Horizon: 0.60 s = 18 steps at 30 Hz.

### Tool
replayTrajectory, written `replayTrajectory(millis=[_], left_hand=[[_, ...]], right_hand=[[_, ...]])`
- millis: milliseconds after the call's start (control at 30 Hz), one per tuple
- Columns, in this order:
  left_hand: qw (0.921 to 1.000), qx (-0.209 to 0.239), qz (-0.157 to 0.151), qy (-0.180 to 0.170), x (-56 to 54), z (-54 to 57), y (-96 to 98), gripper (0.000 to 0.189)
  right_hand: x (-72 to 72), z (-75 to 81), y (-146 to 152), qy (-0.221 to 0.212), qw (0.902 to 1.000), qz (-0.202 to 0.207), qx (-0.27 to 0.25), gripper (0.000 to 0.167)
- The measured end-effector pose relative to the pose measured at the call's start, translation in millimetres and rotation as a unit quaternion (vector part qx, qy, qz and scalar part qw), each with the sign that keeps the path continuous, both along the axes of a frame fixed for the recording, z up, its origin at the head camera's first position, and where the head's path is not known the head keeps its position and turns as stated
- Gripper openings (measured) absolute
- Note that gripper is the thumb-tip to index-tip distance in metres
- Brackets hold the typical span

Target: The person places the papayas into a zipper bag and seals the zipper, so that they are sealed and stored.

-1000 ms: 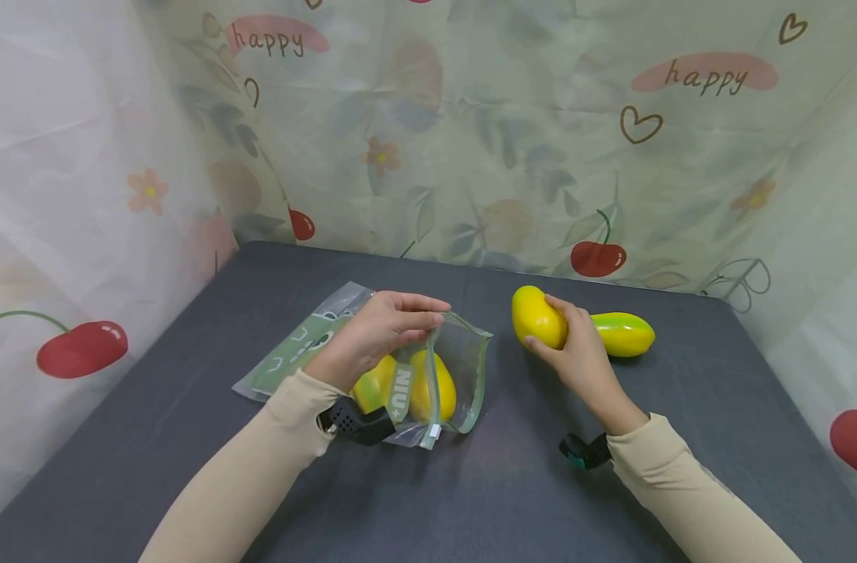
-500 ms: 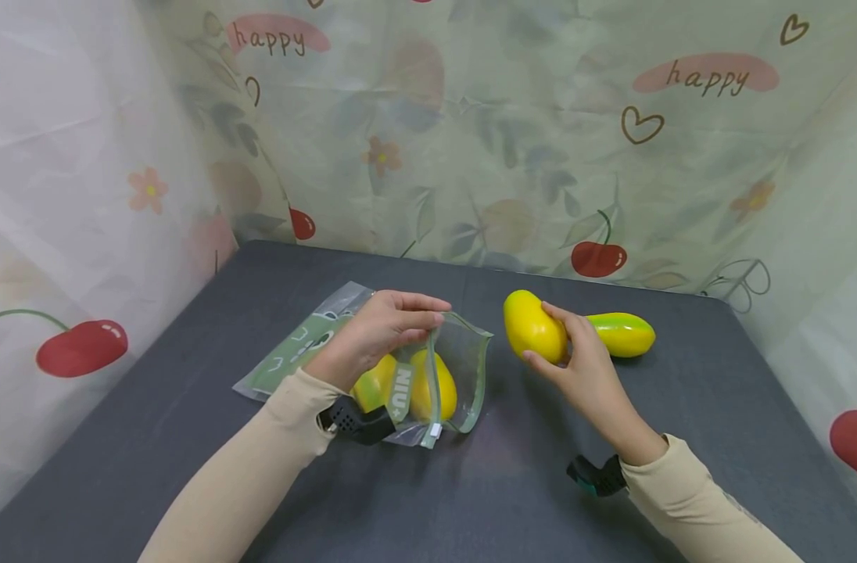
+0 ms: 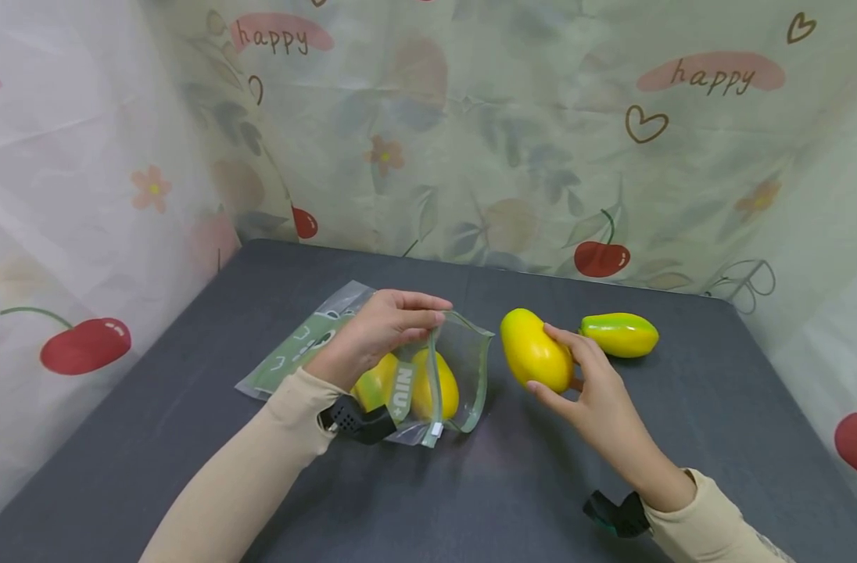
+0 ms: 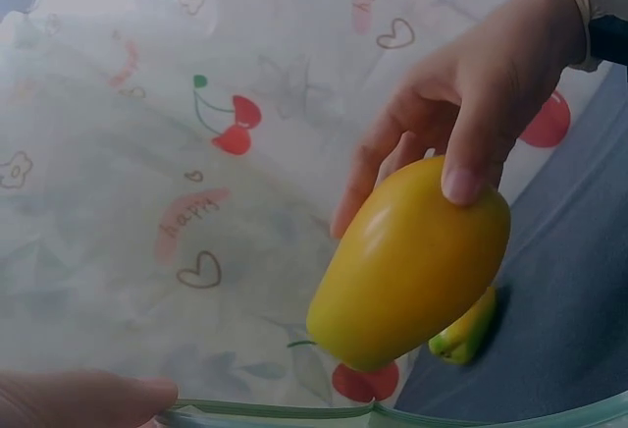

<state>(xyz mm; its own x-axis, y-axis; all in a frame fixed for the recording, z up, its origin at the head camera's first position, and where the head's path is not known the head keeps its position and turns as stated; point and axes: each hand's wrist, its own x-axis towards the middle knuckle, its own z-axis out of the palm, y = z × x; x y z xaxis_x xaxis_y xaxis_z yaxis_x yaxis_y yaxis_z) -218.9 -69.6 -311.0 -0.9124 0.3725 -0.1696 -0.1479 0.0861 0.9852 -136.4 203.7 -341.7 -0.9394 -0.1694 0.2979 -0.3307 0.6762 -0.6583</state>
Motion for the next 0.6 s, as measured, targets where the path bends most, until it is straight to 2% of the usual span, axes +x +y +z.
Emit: replayTrajectory(millis=[300, 600], left_hand=[[1.0000, -0.002, 0.005, -0.004, -0.9, -1.5, 0.8, 0.028], [0.9999, -0.007, 0.007, -0.006, -0.6, -1.3, 1.7, 0.027]], right_hand=[[15.4, -4.6, -6, 0.014, 0.9995, 0.027, 0.004, 0.069], [16.5, -18.3, -17, -0.010, 0.9984, 0.053, 0.014, 0.069]])
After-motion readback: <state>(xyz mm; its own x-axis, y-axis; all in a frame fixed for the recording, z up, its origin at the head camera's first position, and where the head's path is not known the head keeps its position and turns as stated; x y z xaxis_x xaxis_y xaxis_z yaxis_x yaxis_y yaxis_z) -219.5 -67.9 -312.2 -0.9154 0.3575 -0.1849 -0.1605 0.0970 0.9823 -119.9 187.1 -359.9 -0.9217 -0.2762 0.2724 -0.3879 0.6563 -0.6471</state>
